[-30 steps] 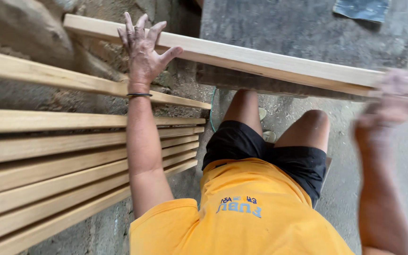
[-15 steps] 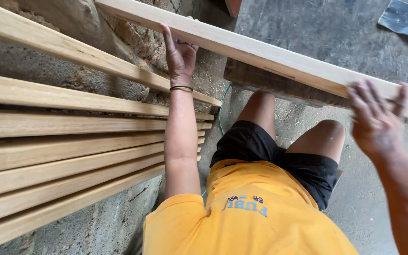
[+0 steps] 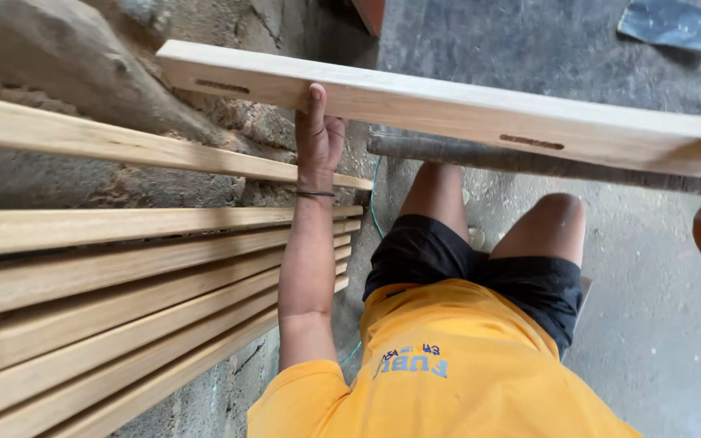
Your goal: The person sands a long wooden plank using a sanding block, moving it back and forth along the length of the wood. They flip the plank to sand different sides and edges, then place the finished piece on a stack of similar planks.
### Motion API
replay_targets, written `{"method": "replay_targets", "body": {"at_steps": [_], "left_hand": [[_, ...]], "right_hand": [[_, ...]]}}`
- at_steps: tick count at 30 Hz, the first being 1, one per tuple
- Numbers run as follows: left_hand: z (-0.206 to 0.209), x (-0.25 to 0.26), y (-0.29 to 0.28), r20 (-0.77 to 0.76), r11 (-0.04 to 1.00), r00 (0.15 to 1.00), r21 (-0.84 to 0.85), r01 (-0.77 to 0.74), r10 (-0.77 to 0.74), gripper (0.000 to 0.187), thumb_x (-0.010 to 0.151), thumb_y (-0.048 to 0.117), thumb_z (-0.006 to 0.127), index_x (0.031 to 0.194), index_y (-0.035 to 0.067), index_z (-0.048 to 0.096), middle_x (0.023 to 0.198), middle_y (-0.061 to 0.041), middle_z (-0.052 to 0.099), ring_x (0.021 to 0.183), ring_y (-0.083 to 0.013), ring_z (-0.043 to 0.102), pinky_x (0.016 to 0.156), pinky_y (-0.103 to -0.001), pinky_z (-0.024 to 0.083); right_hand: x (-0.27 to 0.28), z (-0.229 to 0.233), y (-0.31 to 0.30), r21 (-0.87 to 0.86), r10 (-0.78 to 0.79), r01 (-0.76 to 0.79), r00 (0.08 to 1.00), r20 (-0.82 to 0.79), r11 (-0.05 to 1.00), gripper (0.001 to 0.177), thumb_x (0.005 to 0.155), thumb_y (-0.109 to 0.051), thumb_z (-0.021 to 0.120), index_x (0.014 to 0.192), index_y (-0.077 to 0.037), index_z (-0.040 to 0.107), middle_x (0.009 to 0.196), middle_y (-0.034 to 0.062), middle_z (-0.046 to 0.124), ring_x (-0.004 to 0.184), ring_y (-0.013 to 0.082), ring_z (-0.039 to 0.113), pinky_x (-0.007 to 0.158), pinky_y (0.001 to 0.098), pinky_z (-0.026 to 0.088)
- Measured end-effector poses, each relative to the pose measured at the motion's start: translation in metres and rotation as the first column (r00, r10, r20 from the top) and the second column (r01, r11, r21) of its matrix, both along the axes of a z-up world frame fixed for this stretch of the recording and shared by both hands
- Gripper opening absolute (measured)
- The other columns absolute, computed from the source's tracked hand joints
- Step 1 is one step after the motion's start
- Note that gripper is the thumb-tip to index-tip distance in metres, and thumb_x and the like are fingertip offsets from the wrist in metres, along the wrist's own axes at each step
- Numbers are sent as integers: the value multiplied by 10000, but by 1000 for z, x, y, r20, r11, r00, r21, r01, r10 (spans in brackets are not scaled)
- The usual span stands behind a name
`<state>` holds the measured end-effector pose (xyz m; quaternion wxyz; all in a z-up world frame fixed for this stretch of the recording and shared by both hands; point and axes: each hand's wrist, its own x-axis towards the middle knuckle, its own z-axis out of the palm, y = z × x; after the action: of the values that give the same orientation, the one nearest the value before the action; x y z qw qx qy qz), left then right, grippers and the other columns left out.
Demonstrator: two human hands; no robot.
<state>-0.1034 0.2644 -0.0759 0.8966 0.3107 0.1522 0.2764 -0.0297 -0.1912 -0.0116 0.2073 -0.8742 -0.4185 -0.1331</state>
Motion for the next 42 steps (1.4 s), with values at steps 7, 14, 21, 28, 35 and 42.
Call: {"method": "replay_targets", "body": {"at_steps": [7, 14, 21, 28, 35, 42], "left_hand": [[-14, -13, 0, 72, 1000, 997, 25, 16, -17, 475, 676, 243, 754, 1043, 133, 473, 972, -25, 538, 930, -187, 501, 782, -344, 480], [-25, -18, -5, 123, 1000, 992, -13, -3, 5, 469, 715, 215, 723, 1088, 90, 466, 1010, -69, 543, 940, -212, 513, 762, -357, 485], [-45, -26, -5, 112, 999, 993, -34, -41, 45, 469, 718, 148, 719, 1104, 88, 460, 1042, -65, 533, 963, -208, 507, 797, -366, 476], [-61, -29, 0, 196, 997, 979, -33, 67, -59, 494, 727, 73, 709, 1125, 107, 418, 1051, -69, 530, 998, -221, 489, 838, -379, 454], [-43, -31, 2, 198, 982, 964, 96, 162, -178, 450, 662, -111, 656, 1046, 47, 482, 973, -82, 578, 929, -197, 517, 835, -332, 425], [-50, -27, -2, 49, 991, 997, 122, 57, -63, 382, 592, -38, 729, 899, 89, 540, 849, -18, 592, 815, -127, 529, 769, -275, 454]], "right_hand": [[7, -11, 65, 194, 124, -137, 989, 77, 971, 343, 860, 197, 333, 1176, 216, 465, 1200, 413, 459, 1150, 552, 429, 1046, 552, 172], [-32, -8, 247, 21, 341, -341, 940, 9, 940, 473, 891, 1, 537, 1299, 25, 301, 1343, 165, 281, 1260, 301, 220, 1031, 475, 61], [-17, 5, 172, -80, 359, -359, 933, -17, 930, 477, 860, 60, 536, 1303, 14, 365, 1330, 199, 377, 1239, 320, 332, 1009, 518, 63], [-21, -5, 148, -25, 227, -226, 965, 129, 974, 424, 782, 99, 462, 1196, 140, 542, 1231, 293, 524, 1181, 412, 451, 1038, 517, 150], [-42, 11, 291, -63, 440, -438, 865, 242, 897, 364, 880, -42, 590, 1212, 69, 490, 1262, 179, 458, 1196, 310, 388, 1019, 471, 195], [-24, 20, 181, -172, 358, -338, 928, 101, 925, 499, 746, 156, 414, 1219, 83, 554, 1231, 253, 576, 1183, 379, 520, 1089, 482, 169]]}}
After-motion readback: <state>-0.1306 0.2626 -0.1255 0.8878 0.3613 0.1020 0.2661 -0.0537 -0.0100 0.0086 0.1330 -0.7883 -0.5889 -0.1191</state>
